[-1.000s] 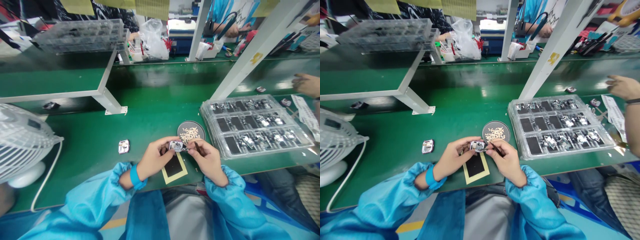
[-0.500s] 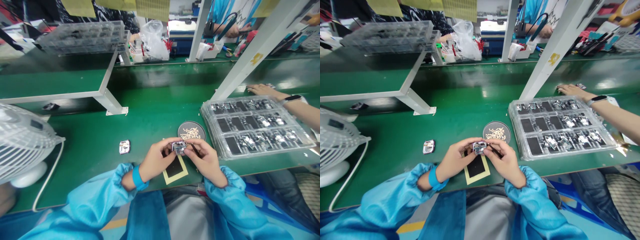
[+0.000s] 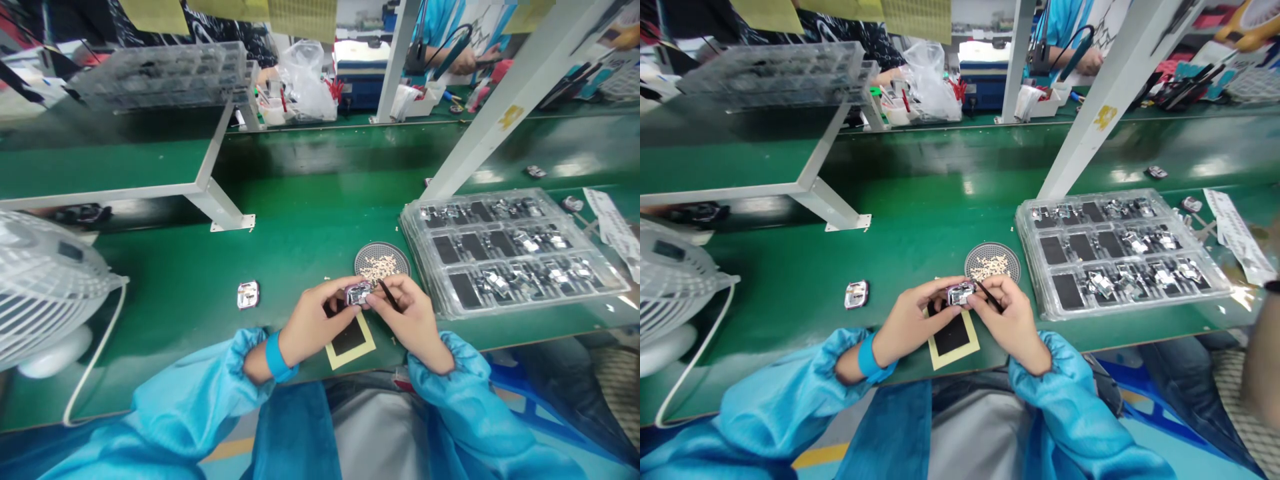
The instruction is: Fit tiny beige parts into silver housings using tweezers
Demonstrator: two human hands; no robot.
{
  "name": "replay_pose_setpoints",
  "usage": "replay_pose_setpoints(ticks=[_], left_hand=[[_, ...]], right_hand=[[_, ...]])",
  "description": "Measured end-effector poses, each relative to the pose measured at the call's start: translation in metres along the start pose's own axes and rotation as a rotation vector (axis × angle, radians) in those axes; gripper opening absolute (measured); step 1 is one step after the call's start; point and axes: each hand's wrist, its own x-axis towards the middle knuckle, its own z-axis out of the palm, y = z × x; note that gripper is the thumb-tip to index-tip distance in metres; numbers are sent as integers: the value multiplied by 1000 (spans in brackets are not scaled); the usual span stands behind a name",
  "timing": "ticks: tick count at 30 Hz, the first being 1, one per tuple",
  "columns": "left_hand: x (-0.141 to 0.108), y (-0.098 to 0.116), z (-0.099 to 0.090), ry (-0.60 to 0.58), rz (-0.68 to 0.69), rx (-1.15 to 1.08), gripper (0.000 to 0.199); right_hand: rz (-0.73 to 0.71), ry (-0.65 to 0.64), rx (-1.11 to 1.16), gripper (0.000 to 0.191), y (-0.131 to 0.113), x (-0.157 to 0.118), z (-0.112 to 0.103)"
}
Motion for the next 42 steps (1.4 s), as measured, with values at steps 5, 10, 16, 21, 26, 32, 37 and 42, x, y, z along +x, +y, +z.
replay_pose_setpoints(ticks=[5, 10, 16, 21, 26, 32, 37, 42], left_hand=[[0, 1, 0, 9, 16, 3, 43], [1, 1, 0, 10, 24, 9, 42], [0, 2, 0, 15, 63, 36, 42], [-1, 4, -1, 32, 147, 90, 41], [-1, 2, -2, 31, 273, 118, 38], [-4, 4, -1, 33, 155, 79, 38], [-1, 3, 1, -31, -51, -286, 42], [1, 3, 2, -65, -98, -479, 48]], right_hand=[[-2, -3, -14, 24, -1, 1, 0], [-7, -12, -44, 22, 0, 0, -2], [-29, -9, -97, 23, 1, -2, -4], [-23, -13, -105, 22, 0, -1, -5], [-13, -32, -85, 22, -2, 0, -4], [-22, -24, -83, 25, -3, -1, -3], [-95, 93, -234, 25, -3, -3, -2], [-78, 98, -218, 29, -3, -3, 2]])
